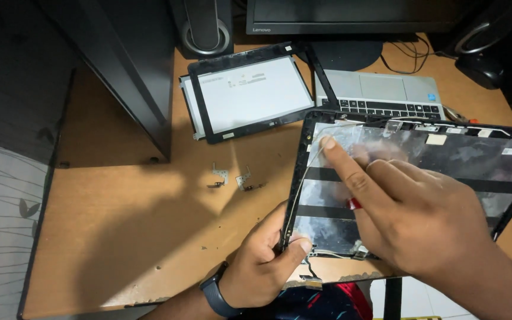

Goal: Disassembling and cleaning a laptop screen assembly using a screwdriver and a brush.

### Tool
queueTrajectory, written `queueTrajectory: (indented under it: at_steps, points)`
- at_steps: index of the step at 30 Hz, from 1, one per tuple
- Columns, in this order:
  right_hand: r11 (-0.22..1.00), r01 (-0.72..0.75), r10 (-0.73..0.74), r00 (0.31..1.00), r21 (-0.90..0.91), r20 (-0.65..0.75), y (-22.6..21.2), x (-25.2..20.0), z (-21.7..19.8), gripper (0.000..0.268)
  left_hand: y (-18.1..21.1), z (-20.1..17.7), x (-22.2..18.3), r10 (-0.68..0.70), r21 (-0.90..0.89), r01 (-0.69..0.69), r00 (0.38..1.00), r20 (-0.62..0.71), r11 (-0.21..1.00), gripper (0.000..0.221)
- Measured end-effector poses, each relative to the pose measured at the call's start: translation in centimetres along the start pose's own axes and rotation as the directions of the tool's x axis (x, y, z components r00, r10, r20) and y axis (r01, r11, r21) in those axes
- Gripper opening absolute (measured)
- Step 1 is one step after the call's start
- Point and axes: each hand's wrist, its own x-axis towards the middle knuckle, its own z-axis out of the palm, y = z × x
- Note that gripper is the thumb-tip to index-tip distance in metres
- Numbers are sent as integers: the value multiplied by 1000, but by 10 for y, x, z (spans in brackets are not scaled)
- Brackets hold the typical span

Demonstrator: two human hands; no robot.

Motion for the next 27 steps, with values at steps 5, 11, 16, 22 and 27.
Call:
queueTrajectory:
  at_steps: [5, 11, 16, 22, 27]
  points:
    - [994, -41, 37, 998, 98, 45, -2, -3, -3, 71, 4, 0, 1, 8, -3, -8, 1000, -15, 1000, 41]
    - [999, -10, 13, 996, 36, -89, 3, 0, 1, 65, 5, 0, 0, 81, 45, -81, 997, -2, 996, 42]
    - [999, -40, 40, 999, 29, -6, 0, -2, 9, 74, 8, 0, 2, 65, 42, -64, 998, -12, 997, 43]
    - [991, -59, 53, 997, 122, 52, -2, -10, 15, 75, 5, 1, 2, 85, -17, -84, 996, 4, 996, 45]
    - [986, -18, 1, 995, 165, 99, -5, -19, -8, 62, 5, 1, 4, 149, 72, -146, 988, -37, 987, 49]
